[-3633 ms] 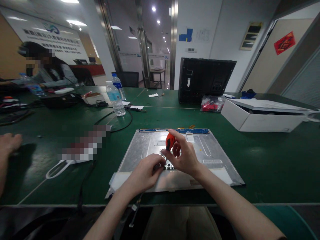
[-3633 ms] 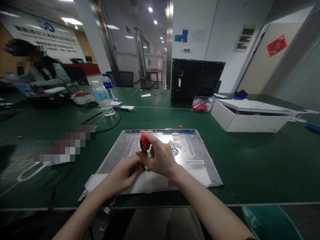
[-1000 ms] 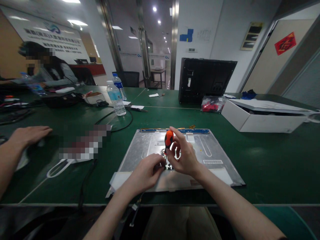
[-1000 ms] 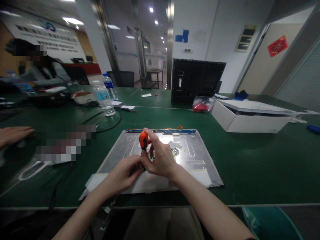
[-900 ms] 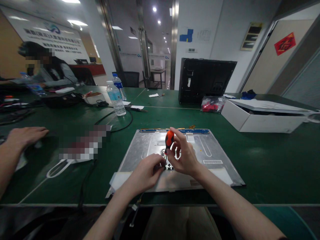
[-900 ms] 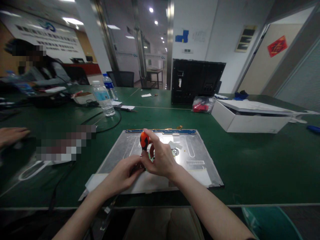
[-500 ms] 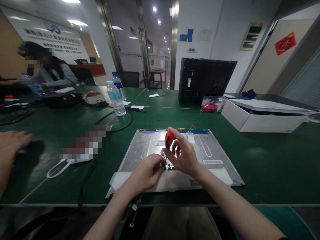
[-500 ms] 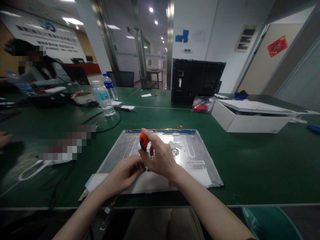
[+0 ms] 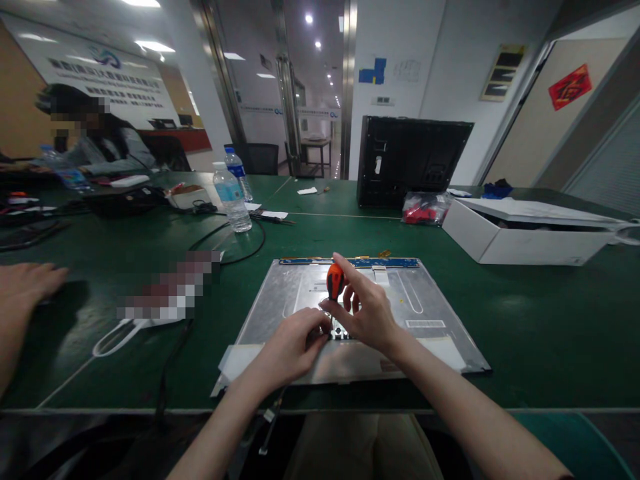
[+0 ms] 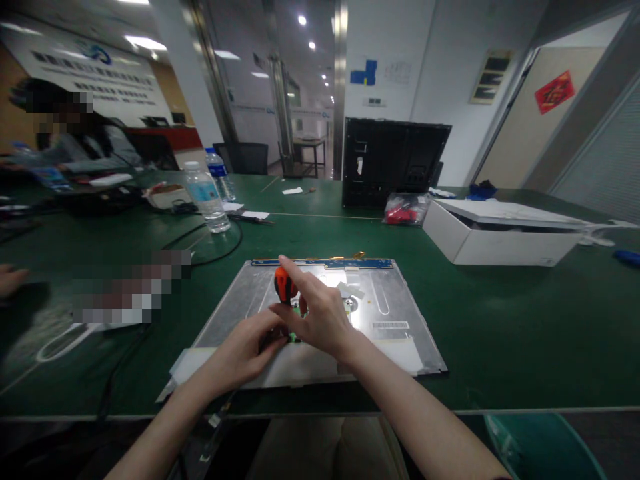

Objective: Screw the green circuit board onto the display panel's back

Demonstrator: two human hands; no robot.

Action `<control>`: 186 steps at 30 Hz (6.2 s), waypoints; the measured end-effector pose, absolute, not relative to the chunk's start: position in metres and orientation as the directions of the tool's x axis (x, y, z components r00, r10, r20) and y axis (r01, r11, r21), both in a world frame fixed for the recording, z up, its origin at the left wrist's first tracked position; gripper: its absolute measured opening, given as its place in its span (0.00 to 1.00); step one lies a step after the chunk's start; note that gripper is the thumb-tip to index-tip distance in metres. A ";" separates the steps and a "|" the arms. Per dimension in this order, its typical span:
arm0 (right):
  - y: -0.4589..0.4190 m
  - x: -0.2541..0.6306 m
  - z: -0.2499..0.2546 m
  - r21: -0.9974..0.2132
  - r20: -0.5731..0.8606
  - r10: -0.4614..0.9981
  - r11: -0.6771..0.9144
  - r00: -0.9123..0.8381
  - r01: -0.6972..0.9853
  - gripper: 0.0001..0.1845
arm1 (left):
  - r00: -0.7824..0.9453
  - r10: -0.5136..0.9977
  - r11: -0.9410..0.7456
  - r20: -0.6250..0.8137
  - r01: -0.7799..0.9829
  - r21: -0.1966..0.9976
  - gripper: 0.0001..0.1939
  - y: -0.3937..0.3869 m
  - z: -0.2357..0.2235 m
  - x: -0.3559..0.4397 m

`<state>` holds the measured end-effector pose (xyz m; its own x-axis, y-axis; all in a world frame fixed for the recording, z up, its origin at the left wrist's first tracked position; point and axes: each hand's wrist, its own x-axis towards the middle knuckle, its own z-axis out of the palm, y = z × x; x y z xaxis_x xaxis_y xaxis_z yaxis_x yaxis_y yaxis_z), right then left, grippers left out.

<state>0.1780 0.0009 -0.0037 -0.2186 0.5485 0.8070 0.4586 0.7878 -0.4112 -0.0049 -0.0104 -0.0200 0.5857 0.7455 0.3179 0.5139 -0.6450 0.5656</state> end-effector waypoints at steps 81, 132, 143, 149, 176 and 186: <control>-0.002 0.178 -0.002 -0.434 0.812 0.543 0.807 -0.214 0.401 0.40 | 0.590 0.746 -0.642 0.309 0.513 0.570 0.07 -0.012 -0.016 -0.005; -0.003 0.180 0.000 -0.441 0.819 0.534 0.819 -0.211 0.367 0.39 | 0.585 0.743 -0.651 0.326 0.515 0.559 0.06 -0.012 -0.015 -0.004; -0.002 0.179 -0.001 -0.412 0.810 0.536 0.809 -0.238 0.419 0.39 | 0.588 0.751 -0.639 0.301 0.531 0.557 0.06 -0.011 -0.019 -0.005; -0.004 0.180 0.000 -0.459 0.809 0.553 0.807 -0.200 0.372 0.40 | 0.595 0.746 -0.644 0.301 0.525 0.557 0.07 -0.011 -0.016 -0.004; 0.000 0.178 -0.002 -0.429 0.812 0.546 0.798 -0.206 0.423 0.29 | 0.595 0.744 -0.647 0.305 0.526 0.552 0.07 -0.011 -0.016 -0.004; -0.001 0.177 -0.002 -0.474 0.798 0.572 0.789 -0.190 0.390 0.36 | 0.587 0.745 -0.648 0.315 0.526 0.552 0.07 -0.013 -0.015 -0.004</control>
<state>0.1773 -0.0013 -0.0020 -0.1895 0.5723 0.7978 0.3905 0.7895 -0.4736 -0.0040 -0.0128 -0.0152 0.5873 0.7454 0.3155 0.5255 -0.6476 0.5518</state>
